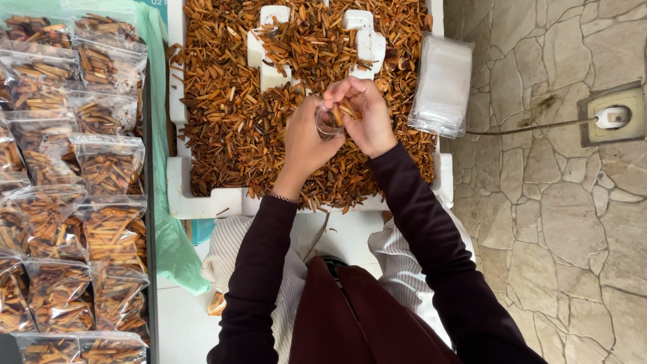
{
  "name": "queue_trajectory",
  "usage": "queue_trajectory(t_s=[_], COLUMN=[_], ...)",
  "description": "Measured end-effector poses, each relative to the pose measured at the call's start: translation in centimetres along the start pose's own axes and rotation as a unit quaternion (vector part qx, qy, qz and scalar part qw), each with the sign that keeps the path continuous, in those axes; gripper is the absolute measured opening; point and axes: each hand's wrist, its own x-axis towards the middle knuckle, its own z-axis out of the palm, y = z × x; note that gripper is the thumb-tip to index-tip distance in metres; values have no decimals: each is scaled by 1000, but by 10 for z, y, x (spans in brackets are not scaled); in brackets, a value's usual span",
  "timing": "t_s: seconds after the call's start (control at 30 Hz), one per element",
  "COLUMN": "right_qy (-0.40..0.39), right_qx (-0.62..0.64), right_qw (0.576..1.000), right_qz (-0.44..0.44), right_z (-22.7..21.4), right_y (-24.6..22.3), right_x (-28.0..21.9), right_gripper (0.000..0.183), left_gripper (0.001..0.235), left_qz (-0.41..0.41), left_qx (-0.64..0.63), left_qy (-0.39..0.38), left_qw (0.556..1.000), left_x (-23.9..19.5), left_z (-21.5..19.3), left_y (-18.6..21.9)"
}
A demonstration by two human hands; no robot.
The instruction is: The person picks up small wood chips from a large bin by hand and places them into small plastic bags.
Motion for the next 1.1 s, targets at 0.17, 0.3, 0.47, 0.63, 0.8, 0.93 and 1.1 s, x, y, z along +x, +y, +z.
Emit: queue_trajectory(t_s=[0.17, 0.3, 0.47, 0.63, 0.8, 0.93, 1.1], right_qy=[6, -34, -80, -90, -52, 69, 126], right_qx=[0, 17, 49, 106, 78, -71, -561], right_qw=[1000, 999, 995, 990, 993, 990, 808], right_qz=[-7, -18, -24, -3, -73, -96, -127], right_z=[-8, -15, -2, -3, -22, -52, -93], right_y=[0, 2, -12, -22, -50, -68, -69], right_x=[2, 6, -2, -2, 2, -4, -10], right_gripper=[37, 43, 46, 47, 36, 30, 21], left_gripper=[36, 37, 38, 32, 34, 38, 41], left_qz=[-11, -7, -15, -17, 8, 48, 45], left_qx=[0, 10, 30, 45, -153, -180, -242], left_qy=[-9, -21, -28, -26, 66, 160, 254], left_qw=[1000, 1000, 999, 999, 986, 969, 935], left_x=[-1, 0, 1, 2, 9, 14, 12], left_z=[2, 3, 6, 2, -14, -31, -48], left_y=[5, 10, 7, 7, 3, -6, -11])
